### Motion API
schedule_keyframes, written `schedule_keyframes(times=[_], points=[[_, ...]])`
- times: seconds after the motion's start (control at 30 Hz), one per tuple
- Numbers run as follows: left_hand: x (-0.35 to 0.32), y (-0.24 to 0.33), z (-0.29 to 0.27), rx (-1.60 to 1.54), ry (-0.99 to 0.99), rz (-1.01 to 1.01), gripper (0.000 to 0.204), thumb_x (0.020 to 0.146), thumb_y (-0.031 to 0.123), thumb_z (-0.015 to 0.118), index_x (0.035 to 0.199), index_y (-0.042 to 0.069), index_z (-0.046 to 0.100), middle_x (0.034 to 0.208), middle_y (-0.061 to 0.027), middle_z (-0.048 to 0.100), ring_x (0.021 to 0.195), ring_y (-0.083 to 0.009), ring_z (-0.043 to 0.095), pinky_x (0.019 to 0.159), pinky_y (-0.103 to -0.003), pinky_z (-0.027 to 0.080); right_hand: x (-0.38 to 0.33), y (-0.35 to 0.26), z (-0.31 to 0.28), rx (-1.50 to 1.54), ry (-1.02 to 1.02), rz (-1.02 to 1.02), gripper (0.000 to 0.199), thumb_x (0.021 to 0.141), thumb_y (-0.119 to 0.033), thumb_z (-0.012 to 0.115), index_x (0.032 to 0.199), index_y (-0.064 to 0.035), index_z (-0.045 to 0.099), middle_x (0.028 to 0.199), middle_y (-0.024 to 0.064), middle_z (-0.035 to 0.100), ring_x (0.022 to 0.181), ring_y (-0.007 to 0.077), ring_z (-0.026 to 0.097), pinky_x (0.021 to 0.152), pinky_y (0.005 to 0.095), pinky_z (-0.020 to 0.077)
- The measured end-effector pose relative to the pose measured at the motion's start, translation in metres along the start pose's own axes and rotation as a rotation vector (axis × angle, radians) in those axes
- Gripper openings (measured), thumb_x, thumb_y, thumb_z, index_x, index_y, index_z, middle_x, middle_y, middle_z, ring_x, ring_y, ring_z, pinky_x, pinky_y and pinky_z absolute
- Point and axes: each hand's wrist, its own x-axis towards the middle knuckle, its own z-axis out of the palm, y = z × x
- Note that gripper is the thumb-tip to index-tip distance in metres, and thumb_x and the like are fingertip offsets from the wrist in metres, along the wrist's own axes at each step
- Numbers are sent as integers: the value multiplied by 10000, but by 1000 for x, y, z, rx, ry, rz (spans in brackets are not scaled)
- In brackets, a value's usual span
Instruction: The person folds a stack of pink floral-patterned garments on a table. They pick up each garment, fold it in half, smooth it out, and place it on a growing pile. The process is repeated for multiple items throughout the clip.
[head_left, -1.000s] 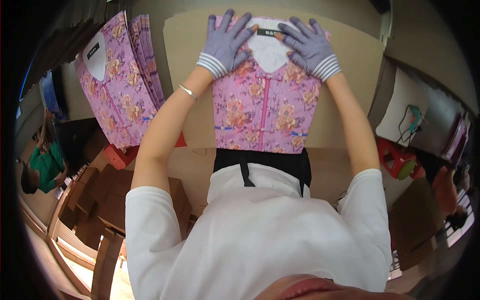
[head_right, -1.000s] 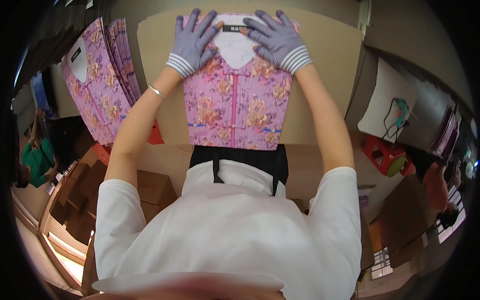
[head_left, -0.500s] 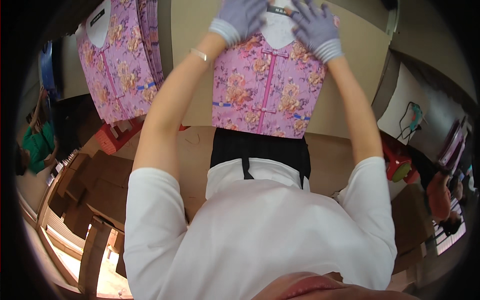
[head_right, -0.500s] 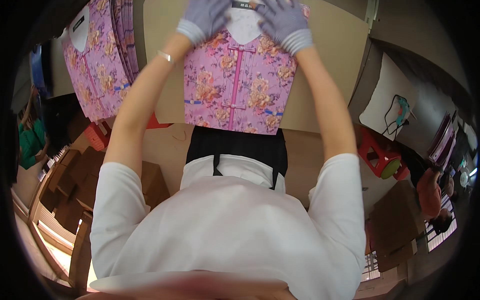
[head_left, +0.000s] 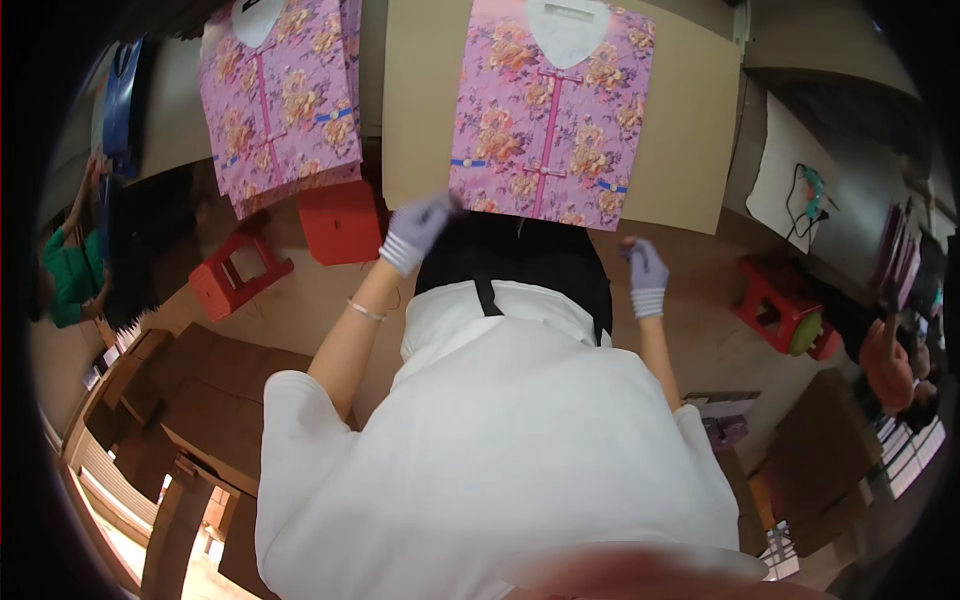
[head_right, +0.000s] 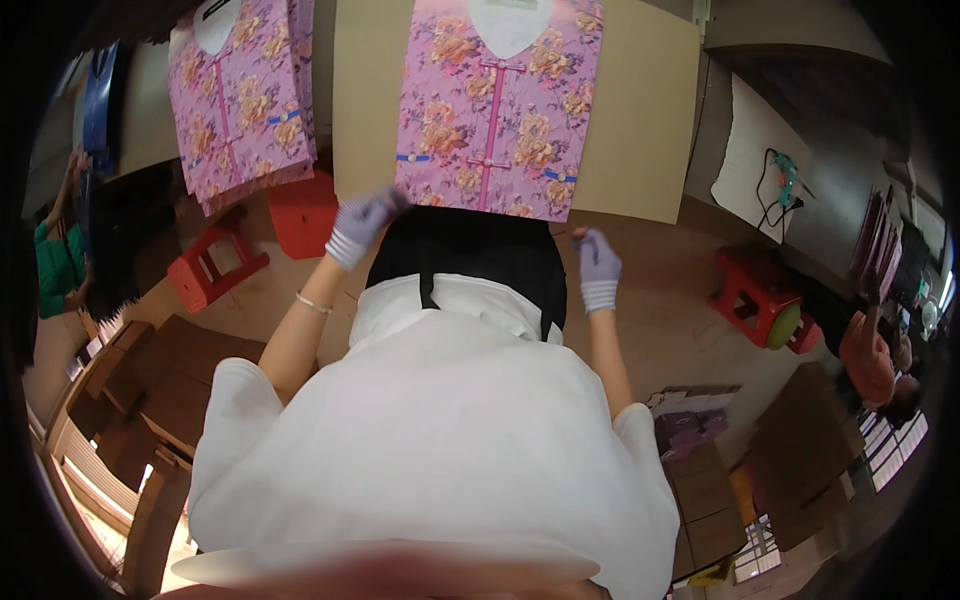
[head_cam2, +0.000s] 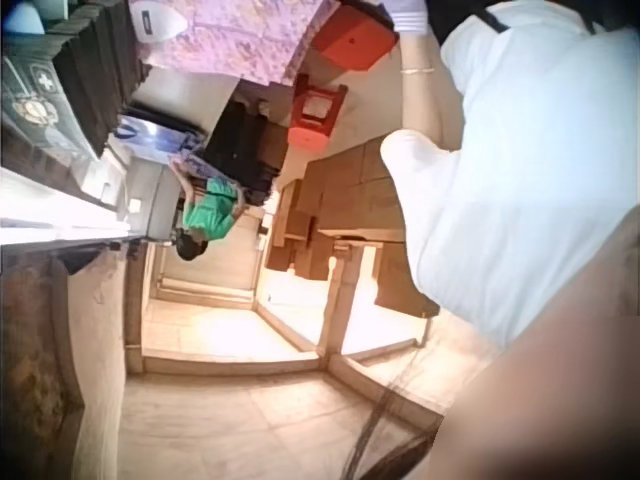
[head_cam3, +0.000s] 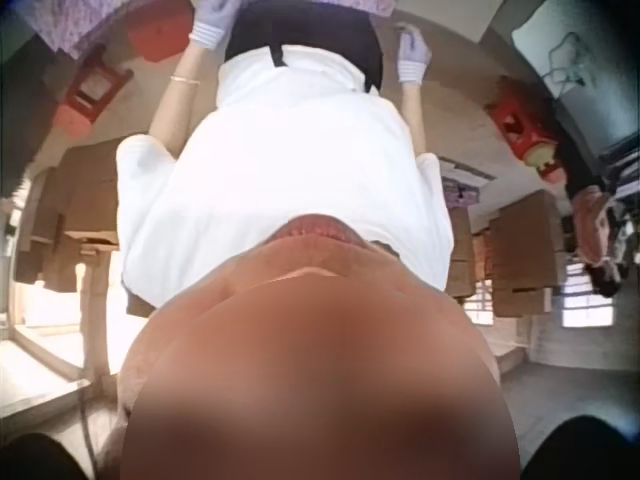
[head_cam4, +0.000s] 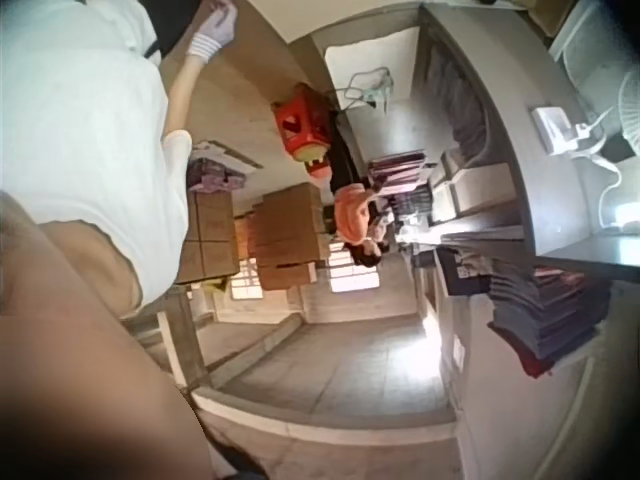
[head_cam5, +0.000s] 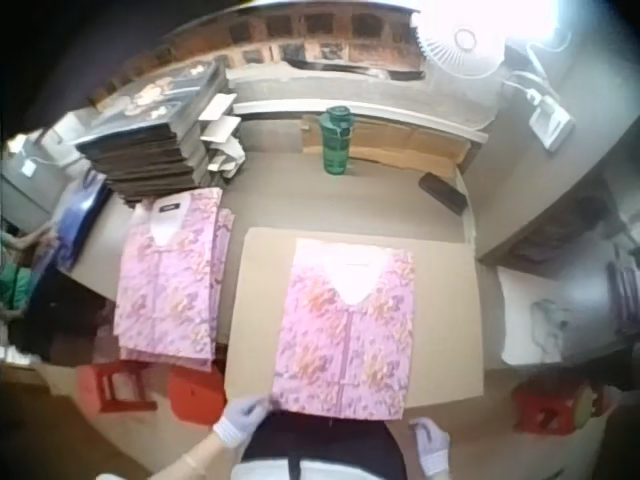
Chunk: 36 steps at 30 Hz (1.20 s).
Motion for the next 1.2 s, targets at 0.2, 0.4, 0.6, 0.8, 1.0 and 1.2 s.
schedule_keyframes(times=[0.2,0.4,0.6,0.8,1.0,1.2], points=[[74,-7,7,223,335,-350,281,886,100,636,1130,-36,606,1036,-153,683,973,-201,641,845,-311,507,64,-38,45,77,78,326,420,893,-51,542,1291,20,428,935,173,682,683,229,695,628,298,563],[6,66,-27,370,756,115,320,886,80,647,1201,38,612,971,-132,682,837,-143,639,780,-299,522,37,-134,69,540,-251,67,459,889,19,524,1335,34,415,934,155,639,714,226,692,609,290,564],[-20,-11,-269,356,895,-126,527,888,33,644,1381,-8,461,1268,-109,600,1068,-161,585,918,-271,476,72,-255,164,432,-630,-264,419,890,-43,571,1292,28,479,1037,153,658,862,217,679,792,302,549],[-28,11,-361,684,895,-460,572,864,119,666,1399,79,467,1233,-139,626,994,-190,633,893,-302,497,154,-185,120,67,-131,-497,314,881,-76,573,1188,-6,579,1050,126,673,1004,223,648,899,306,498],[36,44,-243,1317,905,118,472,763,154,649,1223,70,591,1260,-166,572,1150,-368,543,962,-489,441,215,-51,-116,-678,587,-118,451,873,-346,581,1193,-29,585,1176,224,622,1077,423,594,953,468,465],[94,64,35,1416,-47,86,437,814,307,643,1193,90,648,1547,-143,270,1421,-389,229,1127,-596,198,221,-41,-121,-955,420,266,624,893,-507,507,1326,-58,482,1419,182,453,1321,335,424,1036,579,341]])
